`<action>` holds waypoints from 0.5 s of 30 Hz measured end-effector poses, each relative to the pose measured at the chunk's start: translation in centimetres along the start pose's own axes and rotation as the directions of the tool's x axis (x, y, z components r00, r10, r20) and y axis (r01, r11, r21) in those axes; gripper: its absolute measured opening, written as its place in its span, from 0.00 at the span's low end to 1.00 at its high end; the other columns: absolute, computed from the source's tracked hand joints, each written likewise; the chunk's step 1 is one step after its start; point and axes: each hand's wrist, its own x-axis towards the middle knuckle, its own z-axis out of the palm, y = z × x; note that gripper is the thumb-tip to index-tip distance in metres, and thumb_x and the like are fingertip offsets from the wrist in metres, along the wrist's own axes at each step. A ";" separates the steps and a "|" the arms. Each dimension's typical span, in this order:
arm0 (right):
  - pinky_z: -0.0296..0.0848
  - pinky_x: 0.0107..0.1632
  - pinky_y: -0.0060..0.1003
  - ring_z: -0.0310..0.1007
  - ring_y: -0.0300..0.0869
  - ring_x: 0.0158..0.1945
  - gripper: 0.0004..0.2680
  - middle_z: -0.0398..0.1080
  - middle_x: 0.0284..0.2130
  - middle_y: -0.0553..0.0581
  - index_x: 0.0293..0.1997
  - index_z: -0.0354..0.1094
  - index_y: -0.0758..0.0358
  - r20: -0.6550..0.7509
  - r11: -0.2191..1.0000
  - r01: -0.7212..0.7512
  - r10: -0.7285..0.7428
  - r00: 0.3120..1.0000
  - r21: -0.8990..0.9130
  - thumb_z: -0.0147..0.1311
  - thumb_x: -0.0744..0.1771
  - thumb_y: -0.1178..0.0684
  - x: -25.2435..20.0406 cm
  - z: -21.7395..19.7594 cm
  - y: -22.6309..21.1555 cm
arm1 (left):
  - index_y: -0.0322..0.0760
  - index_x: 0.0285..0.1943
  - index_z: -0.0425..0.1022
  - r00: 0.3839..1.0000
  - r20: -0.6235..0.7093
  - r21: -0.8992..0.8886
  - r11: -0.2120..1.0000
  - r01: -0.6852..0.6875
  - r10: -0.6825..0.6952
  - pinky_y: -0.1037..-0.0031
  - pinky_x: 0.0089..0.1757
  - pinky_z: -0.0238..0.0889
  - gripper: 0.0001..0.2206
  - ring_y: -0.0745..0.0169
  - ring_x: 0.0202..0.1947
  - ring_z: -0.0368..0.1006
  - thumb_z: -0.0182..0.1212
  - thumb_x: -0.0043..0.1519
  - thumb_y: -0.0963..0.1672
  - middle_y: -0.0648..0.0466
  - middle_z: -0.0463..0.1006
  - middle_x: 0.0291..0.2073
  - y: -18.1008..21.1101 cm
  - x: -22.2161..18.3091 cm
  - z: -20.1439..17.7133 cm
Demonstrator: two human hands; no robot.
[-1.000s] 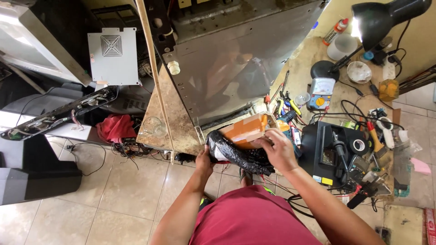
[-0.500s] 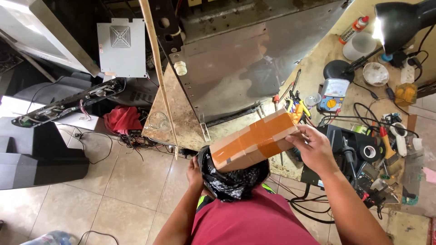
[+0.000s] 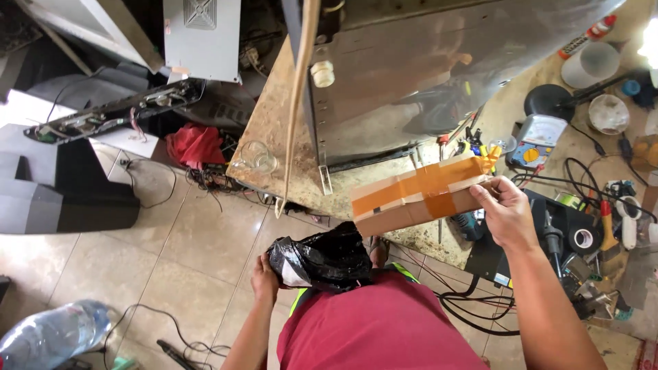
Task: Unboxing an electronic motor component from its shipping packaging on a repair bench.
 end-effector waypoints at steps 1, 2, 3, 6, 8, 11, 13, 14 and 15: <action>0.65 0.41 0.23 0.62 0.28 0.35 0.04 0.62 0.27 0.46 0.41 0.70 0.64 -0.008 1.000 -0.001 0.001 1.000 -0.029 0.62 0.69 0.59 -0.1 0.1 0.1 | 0.47 0.69 0.72 1.000 -0.001 0.045 0.999 -0.020 0.020 0.53 0.62 0.60 0.28 0.38 0.65 0.66 0.45 0.70 0.61 0.41 0.76 0.60 -0.4 0.1 -0.8; 0.64 0.41 0.22 0.62 0.28 0.35 0.03 0.62 0.28 0.45 0.42 0.70 0.64 -0.017 0.998 0.002 -0.003 1.000 -0.058 0.62 0.70 0.59 0.0 0.2 0.0 | 0.50 0.67 0.73 0.999 -0.002 0.087 0.995 -0.042 0.043 0.52 0.62 0.61 0.26 0.38 0.63 0.68 0.43 0.71 0.61 0.42 0.78 0.58 -0.6 0.3 -1.4; 0.64 0.41 0.22 0.62 0.28 0.35 0.03 0.62 0.28 0.45 0.42 0.70 0.64 -0.007 0.998 0.003 -0.003 1.000 -0.059 0.62 0.70 0.59 -0.2 0.5 -0.1 | 0.50 0.67 0.73 0.999 -0.006 0.082 0.996 -0.034 0.035 0.52 0.62 0.61 0.26 0.38 0.63 0.68 0.43 0.71 0.61 0.42 0.78 0.58 -0.6 0.1 -2.3; 0.64 0.41 0.25 0.61 0.30 0.35 0.03 0.62 0.28 0.48 0.43 0.70 0.64 -0.034 0.997 -0.007 0.005 0.999 -0.076 0.61 0.71 0.59 -0.7 0.7 -0.8 | 0.45 0.50 0.76 0.982 -0.120 0.101 0.986 -0.132 0.144 0.47 0.55 0.64 0.22 0.30 0.57 0.71 0.41 0.74 0.58 0.37 0.80 0.45 0.0 -0.6 -5.0; 0.61 0.38 0.25 0.60 0.31 0.38 0.05 0.64 0.33 0.46 0.40 0.67 0.57 0.018 0.972 -0.188 0.192 0.981 -0.143 0.58 0.71 0.53 -0.3 0.4 -1.5 | 0.42 0.42 0.75 0.956 -0.151 0.079 0.968 -0.240 0.250 0.57 0.42 0.62 0.18 0.45 0.37 0.74 0.44 0.73 0.53 0.44 0.80 0.34 0.7 -1.0 -6.8; 0.68 0.45 0.27 0.66 0.36 0.41 0.03 0.67 0.37 0.48 0.41 0.66 0.57 0.032 0.953 -0.274 0.280 0.959 -0.131 0.56 0.71 0.54 -0.2 0.6 -3.3 | 0.59 0.48 0.79 0.930 -0.234 0.080 0.958 -0.274 0.285 0.69 0.42 0.64 0.10 0.63 0.36 0.74 0.48 0.72 0.47 0.61 0.82 0.37 -4.2 4.1 -7.2; 0.73 0.45 0.28 0.71 0.35 0.42 0.05 0.70 0.41 0.49 0.44 0.66 0.54 0.002 0.956 -0.293 0.293 0.956 0.028 0.58 0.70 0.50 1.6 -3.1 -1.2 | 0.58 0.50 0.80 0.914 -0.348 -0.015 0.973 -0.229 0.210 0.70 0.44 0.64 0.13 0.62 0.41 0.75 0.46 0.73 0.51 0.60 0.82 0.41 -6.8 5.9 -10.9; 0.78 0.46 0.29 0.75 0.35 0.43 0.08 0.74 0.45 0.49 0.47 0.66 0.52 -0.036 0.935 -0.300 0.312 0.949 0.189 0.60 0.70 0.46 2.6 -4.9 -0.2 | 0.57 0.52 0.82 0.887 -0.442 -0.111 0.974 -0.198 0.130 0.71 0.45 0.64 0.18 0.61 0.46 0.76 0.44 0.74 0.56 0.59 0.83 0.46 -7.8 7.1 -12.4; 0.78 0.46 0.29 0.75 0.35 0.43 0.08 0.74 0.45 0.49 0.47 0.66 0.52 -0.033 0.938 -0.292 0.303 0.952 0.188 0.60 0.70 0.46 3.5 -6.9 0.6 | 0.57 0.52 0.82 0.887 -0.444 -0.120 0.972 -0.201 0.129 0.71 0.45 0.64 0.18 0.61 0.46 0.76 0.44 0.74 0.56 0.59 0.83 0.46 -8.7 7.2 -14.5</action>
